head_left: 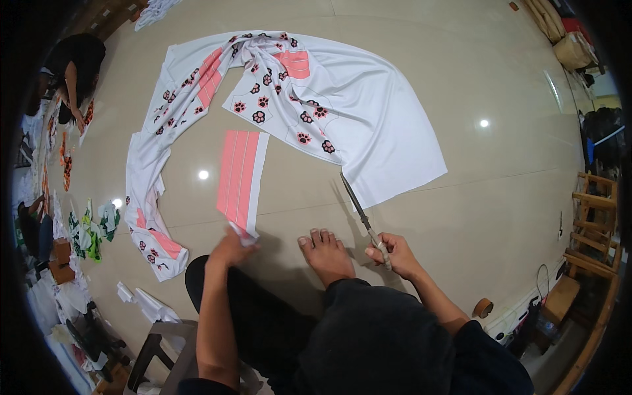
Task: The person sits on the floor and uses shears to cut a white fabric with pink stripes and floral patterns. They cut along marked lines to separate strips and patterned sections, then lift and reposition the fabric to continue cutting.
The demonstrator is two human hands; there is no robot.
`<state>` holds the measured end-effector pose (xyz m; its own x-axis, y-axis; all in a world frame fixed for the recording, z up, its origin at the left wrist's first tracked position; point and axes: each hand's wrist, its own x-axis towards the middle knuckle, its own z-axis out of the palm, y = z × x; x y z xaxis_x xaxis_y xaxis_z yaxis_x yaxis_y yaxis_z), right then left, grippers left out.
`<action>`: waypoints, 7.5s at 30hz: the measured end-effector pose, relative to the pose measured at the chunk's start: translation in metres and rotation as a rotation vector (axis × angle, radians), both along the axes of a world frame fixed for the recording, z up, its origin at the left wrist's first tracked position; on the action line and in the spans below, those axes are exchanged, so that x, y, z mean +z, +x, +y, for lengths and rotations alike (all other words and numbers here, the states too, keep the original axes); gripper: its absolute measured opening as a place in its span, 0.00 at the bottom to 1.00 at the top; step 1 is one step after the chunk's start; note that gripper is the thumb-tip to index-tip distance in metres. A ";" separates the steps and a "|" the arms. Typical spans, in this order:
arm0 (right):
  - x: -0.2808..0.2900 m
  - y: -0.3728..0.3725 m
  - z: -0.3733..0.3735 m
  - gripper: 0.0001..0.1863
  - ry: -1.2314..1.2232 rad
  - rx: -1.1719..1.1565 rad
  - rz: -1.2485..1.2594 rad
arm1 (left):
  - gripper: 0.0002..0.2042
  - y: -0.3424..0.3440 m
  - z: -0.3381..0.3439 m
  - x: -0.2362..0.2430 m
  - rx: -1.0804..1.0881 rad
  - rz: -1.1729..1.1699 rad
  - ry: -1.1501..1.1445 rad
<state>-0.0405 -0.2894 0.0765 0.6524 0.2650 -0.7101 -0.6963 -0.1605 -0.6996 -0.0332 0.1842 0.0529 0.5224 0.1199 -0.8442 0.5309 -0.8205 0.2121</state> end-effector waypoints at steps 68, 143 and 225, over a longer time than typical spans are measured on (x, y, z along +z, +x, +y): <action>-0.023 -0.013 0.049 0.28 0.042 0.122 0.040 | 0.04 0.051 -0.135 -0.038 0.048 -1.144 0.060; -0.015 0.009 0.118 0.23 -0.060 0.042 0.101 | 0.10 0.054 -0.194 -0.019 1.628 -0.345 -0.727; -0.019 0.010 0.113 0.21 -0.034 0.016 0.106 | 0.10 0.050 -0.198 -0.026 1.570 -0.393 -0.704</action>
<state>-0.0305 -0.1761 0.0578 0.5694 0.2490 -0.7834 -0.7631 -0.1944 -0.6164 0.0168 -0.0142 0.0271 0.4483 0.3642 -0.8163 0.4913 0.6625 0.5654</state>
